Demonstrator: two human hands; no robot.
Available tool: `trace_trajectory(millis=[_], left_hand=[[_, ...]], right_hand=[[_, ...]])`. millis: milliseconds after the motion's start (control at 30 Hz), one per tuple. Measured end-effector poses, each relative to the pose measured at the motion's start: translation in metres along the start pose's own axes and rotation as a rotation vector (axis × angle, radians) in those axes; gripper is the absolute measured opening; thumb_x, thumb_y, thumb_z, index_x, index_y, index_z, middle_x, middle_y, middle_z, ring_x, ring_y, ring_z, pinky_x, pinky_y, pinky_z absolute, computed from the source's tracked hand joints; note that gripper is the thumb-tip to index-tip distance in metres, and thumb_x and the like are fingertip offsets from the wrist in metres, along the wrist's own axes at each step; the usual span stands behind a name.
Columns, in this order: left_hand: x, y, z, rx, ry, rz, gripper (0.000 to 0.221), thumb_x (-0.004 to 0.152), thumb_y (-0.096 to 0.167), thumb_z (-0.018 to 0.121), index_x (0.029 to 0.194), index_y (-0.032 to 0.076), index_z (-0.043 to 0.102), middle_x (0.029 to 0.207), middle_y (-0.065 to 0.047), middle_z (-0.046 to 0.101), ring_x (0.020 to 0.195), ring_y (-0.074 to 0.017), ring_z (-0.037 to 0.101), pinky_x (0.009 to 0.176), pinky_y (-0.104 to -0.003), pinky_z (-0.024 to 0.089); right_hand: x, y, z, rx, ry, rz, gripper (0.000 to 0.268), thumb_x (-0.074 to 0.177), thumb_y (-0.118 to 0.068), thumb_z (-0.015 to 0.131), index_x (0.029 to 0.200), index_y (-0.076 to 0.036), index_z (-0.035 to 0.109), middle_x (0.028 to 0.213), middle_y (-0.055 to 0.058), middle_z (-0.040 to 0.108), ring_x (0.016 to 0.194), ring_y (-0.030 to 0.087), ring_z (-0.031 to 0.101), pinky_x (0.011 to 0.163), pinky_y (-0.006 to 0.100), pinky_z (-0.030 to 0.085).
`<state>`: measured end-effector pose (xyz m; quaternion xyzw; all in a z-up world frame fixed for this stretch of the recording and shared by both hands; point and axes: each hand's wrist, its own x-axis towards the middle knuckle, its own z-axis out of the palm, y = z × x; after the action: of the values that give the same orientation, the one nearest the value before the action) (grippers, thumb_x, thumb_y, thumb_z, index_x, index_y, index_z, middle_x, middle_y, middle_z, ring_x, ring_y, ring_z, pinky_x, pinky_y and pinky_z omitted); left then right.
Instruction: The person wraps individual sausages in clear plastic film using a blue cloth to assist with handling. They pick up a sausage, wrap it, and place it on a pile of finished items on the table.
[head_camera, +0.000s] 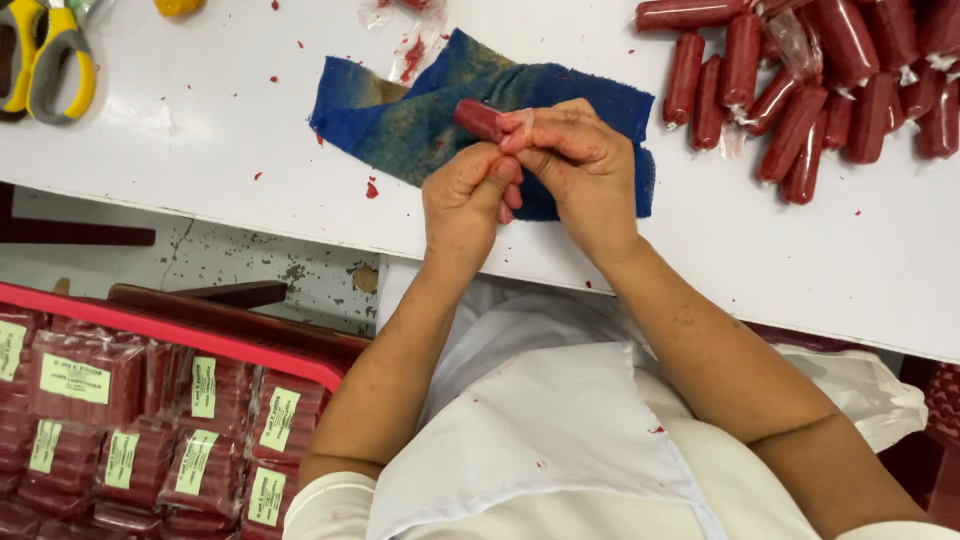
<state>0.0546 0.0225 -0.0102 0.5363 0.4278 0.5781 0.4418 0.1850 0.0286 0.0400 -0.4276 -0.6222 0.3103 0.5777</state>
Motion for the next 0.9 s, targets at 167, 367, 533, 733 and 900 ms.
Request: trace_trajectory(millis=[167, 367, 533, 733, 900], left_hand=[[-0.006, 0.001, 0.015, -0.450, 0.043, -0.286, 0.023, 0.100, 0.016, 0.061, 0.080, 0.006, 0.066, 0.048, -0.011, 0.057, 0.035, -0.0157, 0.053, 0.036, -0.021, 0.043], [-0.002, 0.039, 0.018, 0.150, -0.116, -0.015, 0.028, 0.101, 0.031, 0.052, 0.079, 0.017, 0.061, 0.066, 0.006, 0.058, 0.060, -0.0077, 0.051, 0.060, -0.024, 0.044], [0.007, 0.054, 0.022, 0.184, -0.183, 0.114, 0.028, 0.104, 0.026, 0.050, 0.082, 0.012, 0.060, 0.068, 0.002, 0.057, 0.064, -0.0120, 0.052, 0.063, -0.027, 0.044], [0.009, 0.053, 0.019, -0.226, -0.224, -0.340, 0.028, 0.098, 0.030, 0.057, 0.076, 0.013, 0.058, 0.057, -0.001, 0.051, 0.049, -0.0061, 0.041, 0.045, -0.021, 0.031], [0.021, 0.045, 0.007, 0.042, -0.422, -0.163, 0.032, 0.103, 0.036, 0.050, 0.081, 0.017, 0.061, 0.062, 0.003, 0.055, 0.057, -0.0062, 0.050, 0.062, -0.021, 0.043]], right_hand=[[-0.005, 0.004, -0.016, 0.148, -0.082, 0.147, 0.012, 0.093, -0.019, 0.076, 0.100, -0.011, 0.079, 0.110, 0.005, 0.075, 0.098, 0.013, 0.049, 0.094, 0.026, 0.041], [0.008, -0.036, -0.045, -0.567, -0.201, -0.132, 0.010, 0.102, -0.023, 0.075, 0.102, -0.017, 0.082, 0.113, 0.000, 0.075, 0.101, 0.027, 0.038, 0.093, 0.036, 0.030], [0.014, -0.046, -0.066, -0.630, -0.185, -0.170, 0.007, 0.100, -0.022, 0.081, 0.107, -0.020, 0.082, 0.105, 0.004, 0.059, 0.103, 0.026, 0.047, 0.094, 0.040, 0.035], [0.003, -0.035, -0.074, -0.381, -0.312, -0.059, 0.015, 0.090, -0.019, 0.084, 0.104, -0.013, 0.079, 0.103, 0.003, 0.070, 0.095, 0.018, 0.059, 0.096, 0.035, 0.041], [0.010, -0.029, -0.082, -0.495, -0.356, -0.112, 0.006, 0.093, -0.015, 0.084, 0.094, -0.015, 0.078, 0.105, 0.000, 0.070, 0.092, 0.019, 0.056, 0.094, 0.038, 0.037]])
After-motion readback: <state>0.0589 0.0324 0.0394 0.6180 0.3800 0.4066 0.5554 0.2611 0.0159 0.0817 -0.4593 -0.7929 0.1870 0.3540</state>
